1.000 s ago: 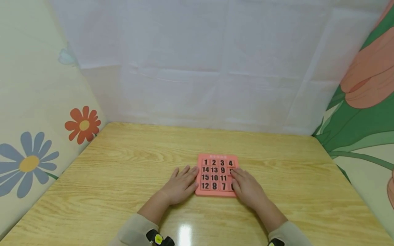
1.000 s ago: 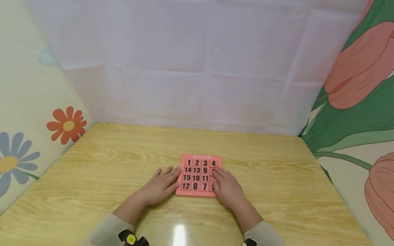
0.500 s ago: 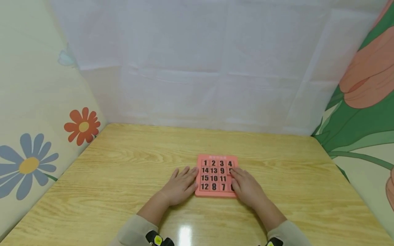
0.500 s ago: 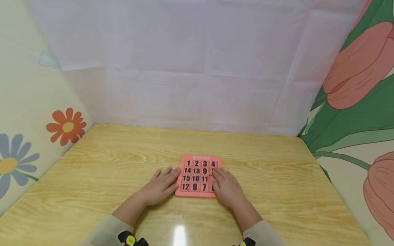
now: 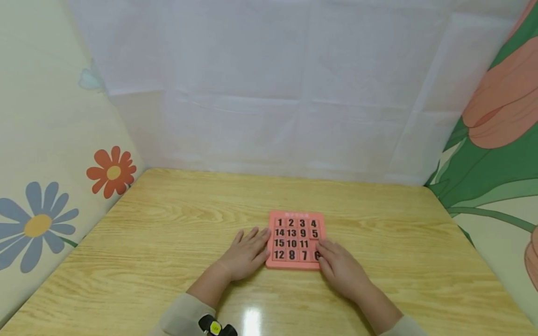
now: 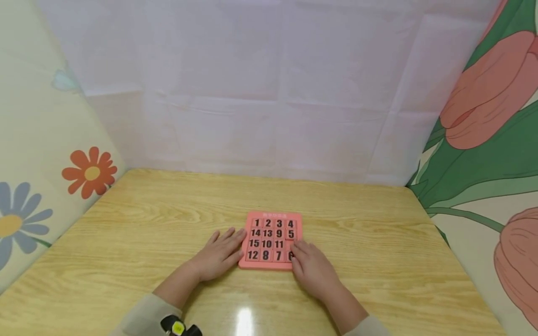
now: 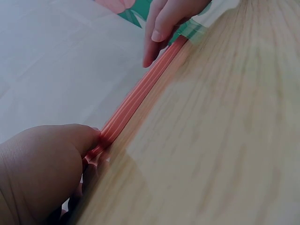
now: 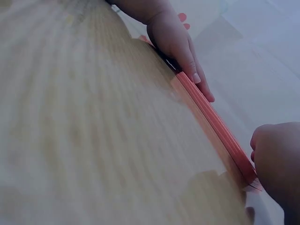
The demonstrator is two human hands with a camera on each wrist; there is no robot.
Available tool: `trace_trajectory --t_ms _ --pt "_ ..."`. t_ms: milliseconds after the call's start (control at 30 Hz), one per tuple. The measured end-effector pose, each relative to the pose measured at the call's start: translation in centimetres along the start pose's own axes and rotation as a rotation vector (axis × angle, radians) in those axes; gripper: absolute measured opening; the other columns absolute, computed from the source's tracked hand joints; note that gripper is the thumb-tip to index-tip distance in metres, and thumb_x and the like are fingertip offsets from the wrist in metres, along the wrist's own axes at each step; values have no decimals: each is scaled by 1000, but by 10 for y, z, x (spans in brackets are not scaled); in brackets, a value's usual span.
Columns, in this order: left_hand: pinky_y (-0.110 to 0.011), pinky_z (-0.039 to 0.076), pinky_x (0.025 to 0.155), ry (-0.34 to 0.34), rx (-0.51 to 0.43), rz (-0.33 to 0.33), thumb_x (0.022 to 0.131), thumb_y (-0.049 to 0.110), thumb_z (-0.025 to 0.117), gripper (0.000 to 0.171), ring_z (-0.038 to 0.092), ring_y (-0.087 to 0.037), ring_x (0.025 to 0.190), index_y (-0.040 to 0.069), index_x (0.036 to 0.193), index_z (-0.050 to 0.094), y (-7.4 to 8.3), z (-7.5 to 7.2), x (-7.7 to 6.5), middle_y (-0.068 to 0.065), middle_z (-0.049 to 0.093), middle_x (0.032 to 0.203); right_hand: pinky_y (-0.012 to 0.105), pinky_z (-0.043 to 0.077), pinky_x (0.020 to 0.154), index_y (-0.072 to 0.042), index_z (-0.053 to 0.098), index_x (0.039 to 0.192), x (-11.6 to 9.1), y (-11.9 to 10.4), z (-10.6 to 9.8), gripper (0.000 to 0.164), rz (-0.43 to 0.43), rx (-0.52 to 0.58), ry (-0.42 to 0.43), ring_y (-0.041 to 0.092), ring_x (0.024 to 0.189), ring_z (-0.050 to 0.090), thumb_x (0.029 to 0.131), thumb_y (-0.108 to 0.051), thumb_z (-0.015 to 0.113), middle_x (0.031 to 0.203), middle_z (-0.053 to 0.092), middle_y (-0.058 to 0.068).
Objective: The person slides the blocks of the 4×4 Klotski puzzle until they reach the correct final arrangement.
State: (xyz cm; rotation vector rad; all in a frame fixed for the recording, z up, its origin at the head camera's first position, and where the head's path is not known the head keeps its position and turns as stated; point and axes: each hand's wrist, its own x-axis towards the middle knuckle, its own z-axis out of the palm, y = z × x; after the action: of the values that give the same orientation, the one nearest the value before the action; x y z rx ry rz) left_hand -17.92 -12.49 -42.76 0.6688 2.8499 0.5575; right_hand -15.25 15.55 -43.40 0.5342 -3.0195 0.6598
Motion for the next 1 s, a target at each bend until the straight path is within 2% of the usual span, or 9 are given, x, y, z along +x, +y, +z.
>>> trace_trajectory --t_ms 400,833,1000 --pt "-56 3 124 2 9 2 106 40 36 58 15 -31 153 11 155 27 -2 1 1 -6 25 163 47 33 117 -6 60 134 -25 -1 3 40 -103 -23 39 29 137 48 99 -23 53 145 54 9" --pt "-57 4 123 5 16 8 106 39 36 58 15 -32 153 10 155 28 -1 0 2 -6 26 162 47 34 117 -7 60 135 -26 0 3 39 -120 -37 54 29 137 48 100 -25 51 145 55 8" --pt "-58 4 123 10 -8 8 106 36 38 57 17 -34 152 8 154 30 2 -2 0 -9 28 162 47 34 117 -7 60 135 -23 1 4 39 -124 -36 59 29 136 49 101 -24 51 144 55 9"
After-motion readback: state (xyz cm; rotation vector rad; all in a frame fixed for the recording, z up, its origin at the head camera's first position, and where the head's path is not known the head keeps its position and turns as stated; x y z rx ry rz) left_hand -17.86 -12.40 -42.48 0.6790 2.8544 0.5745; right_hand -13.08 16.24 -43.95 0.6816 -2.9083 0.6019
